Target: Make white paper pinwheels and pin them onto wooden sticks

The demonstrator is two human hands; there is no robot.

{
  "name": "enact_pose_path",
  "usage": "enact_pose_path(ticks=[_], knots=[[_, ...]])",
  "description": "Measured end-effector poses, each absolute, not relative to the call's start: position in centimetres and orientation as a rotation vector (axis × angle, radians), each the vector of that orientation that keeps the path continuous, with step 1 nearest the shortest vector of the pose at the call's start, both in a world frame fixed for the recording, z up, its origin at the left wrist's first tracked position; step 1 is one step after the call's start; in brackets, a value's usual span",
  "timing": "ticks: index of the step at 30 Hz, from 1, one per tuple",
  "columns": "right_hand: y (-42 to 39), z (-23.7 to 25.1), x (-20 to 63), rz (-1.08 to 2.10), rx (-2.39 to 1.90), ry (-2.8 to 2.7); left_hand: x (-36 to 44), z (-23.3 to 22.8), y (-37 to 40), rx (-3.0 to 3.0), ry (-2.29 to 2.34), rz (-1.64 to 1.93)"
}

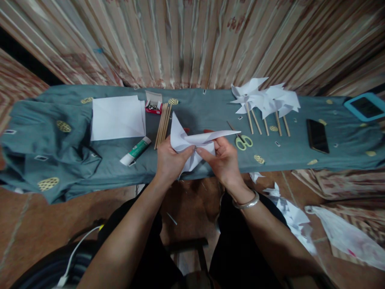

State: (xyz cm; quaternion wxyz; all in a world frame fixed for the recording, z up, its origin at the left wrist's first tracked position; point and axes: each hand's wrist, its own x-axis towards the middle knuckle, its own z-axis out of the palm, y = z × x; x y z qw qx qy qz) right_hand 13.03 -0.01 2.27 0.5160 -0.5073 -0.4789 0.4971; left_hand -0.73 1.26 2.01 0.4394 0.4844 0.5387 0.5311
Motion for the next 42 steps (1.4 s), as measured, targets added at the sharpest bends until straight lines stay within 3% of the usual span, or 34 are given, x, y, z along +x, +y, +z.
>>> enact_pose_path(ticks=[42], knots=[[0.00, 2.09, 12.83, 1.181, -1.207, -1.141, -0.97, 2.18, 1.26, 1.267, 1.352, 1.344]])
